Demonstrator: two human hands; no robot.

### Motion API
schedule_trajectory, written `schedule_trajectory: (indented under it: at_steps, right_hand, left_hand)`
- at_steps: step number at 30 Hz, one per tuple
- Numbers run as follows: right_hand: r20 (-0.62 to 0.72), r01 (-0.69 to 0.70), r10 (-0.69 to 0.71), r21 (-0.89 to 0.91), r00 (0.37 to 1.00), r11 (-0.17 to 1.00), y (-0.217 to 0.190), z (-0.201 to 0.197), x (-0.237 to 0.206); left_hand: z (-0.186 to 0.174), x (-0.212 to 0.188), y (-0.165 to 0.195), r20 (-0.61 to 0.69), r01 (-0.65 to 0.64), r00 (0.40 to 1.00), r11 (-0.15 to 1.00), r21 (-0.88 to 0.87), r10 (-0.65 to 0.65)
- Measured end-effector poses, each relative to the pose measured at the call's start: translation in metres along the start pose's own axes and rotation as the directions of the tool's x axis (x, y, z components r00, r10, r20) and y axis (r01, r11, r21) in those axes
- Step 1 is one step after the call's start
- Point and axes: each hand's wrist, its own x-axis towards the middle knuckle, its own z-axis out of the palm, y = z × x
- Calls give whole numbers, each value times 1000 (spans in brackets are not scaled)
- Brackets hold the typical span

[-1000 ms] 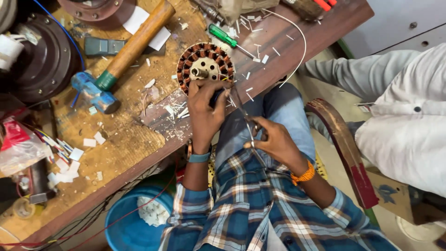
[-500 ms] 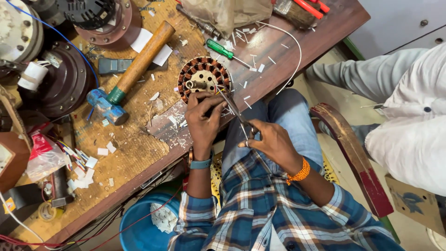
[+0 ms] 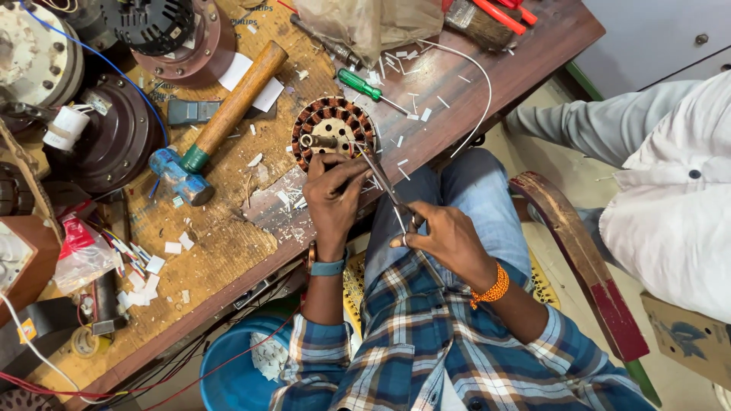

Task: The person works on a motor stator, inserting and adjusting colored wires into the slots using pliers and scissors. They trim excess wire and manipulate the stator to fit the connections.

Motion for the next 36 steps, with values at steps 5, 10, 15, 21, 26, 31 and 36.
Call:
schedule_trajectory:
  at_steps: [5,10,15,21,26,31,36]
  right_hand:
    - [-11,-3,3,1,1000,1000,8,3,1]
    - [-40,-8,5,-52,999,999,12,7,2]
    - [-83,0,-9,-106,997,994,14,8,-1]
    - [-128,46,-60,-109,990,993,25,10,-2]
    - [-152,-17,6,-70,988,997,34,4,-3]
    - [-144,-19,31,85,989,996,42,-10,-7]
    - [-87,-64,65,7,994,998,42,-12,0]
  left_hand:
    - [-2,0,2,36,32,999,998,47,-34]
    - [-4,-2,5,58,56,997,996,65,-60]
    - [-2,-2,2,63,7,998,998,68,-12]
    - [1,-2,3,51,13,999,996,85,-17]
    - [-1,0,11,56,19,998,997,73,-23]
    - [-1,3,13,-77,8,997,1000,9,-7]
    - [8,8,13,-65,11,998,990,139,-2]
